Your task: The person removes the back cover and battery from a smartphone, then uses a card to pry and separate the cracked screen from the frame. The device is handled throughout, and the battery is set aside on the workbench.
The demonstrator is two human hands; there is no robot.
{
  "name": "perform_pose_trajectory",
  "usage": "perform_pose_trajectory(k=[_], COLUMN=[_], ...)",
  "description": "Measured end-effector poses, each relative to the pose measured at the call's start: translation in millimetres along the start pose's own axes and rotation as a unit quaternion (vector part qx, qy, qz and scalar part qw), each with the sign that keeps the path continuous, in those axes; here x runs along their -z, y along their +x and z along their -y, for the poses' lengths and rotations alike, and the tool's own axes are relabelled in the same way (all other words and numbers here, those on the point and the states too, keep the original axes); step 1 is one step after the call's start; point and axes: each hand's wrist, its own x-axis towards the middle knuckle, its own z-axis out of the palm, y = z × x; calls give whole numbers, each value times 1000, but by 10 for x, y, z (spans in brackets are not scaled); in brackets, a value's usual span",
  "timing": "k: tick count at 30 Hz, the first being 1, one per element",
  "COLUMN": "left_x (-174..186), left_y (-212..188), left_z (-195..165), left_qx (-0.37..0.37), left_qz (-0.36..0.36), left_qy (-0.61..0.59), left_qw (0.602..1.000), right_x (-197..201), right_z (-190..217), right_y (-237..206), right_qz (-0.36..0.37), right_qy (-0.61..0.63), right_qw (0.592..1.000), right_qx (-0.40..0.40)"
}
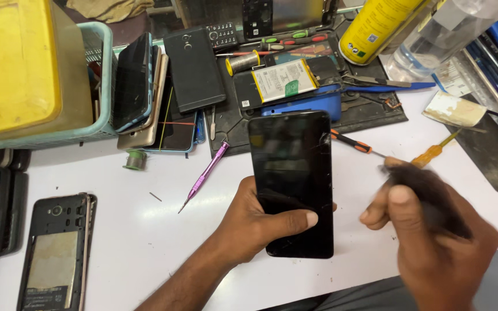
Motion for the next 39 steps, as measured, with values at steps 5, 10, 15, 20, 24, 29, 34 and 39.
perform_pose_trajectory(k=[5,10,15,20,24,29,34,39], left_x=[-21,-36,-43,-56,-66,-82,-67,-79], left_y=[-6,-17,-31,-28,-20,-19,-29,-25], left_z=[-8,16,42,60,49,59,77,77], left_qx=[17,24,9,8,5,26,15,31], left_qz=[28,39,51,55,52,38,49,34], left_qy=[-27,-21,62,67,68,49,66,75], left_qw=[999,999,997,996,996,998,997,996], right_x=[159,87,78,61,37,-25,-57,-36], right_z=[12,-27,-7,18,22,44,103,156], right_y=[196,192,280,258,207,155,77,37], right_qz=[97,27,-11,-22,-14,-35,-52,-39], right_qy=[221,206,273,224,181,157,79,7], right_qw=[970,977,959,973,983,986,995,999], right_qx=[-29,-37,-71,-41,-32,-49,-32,-10])
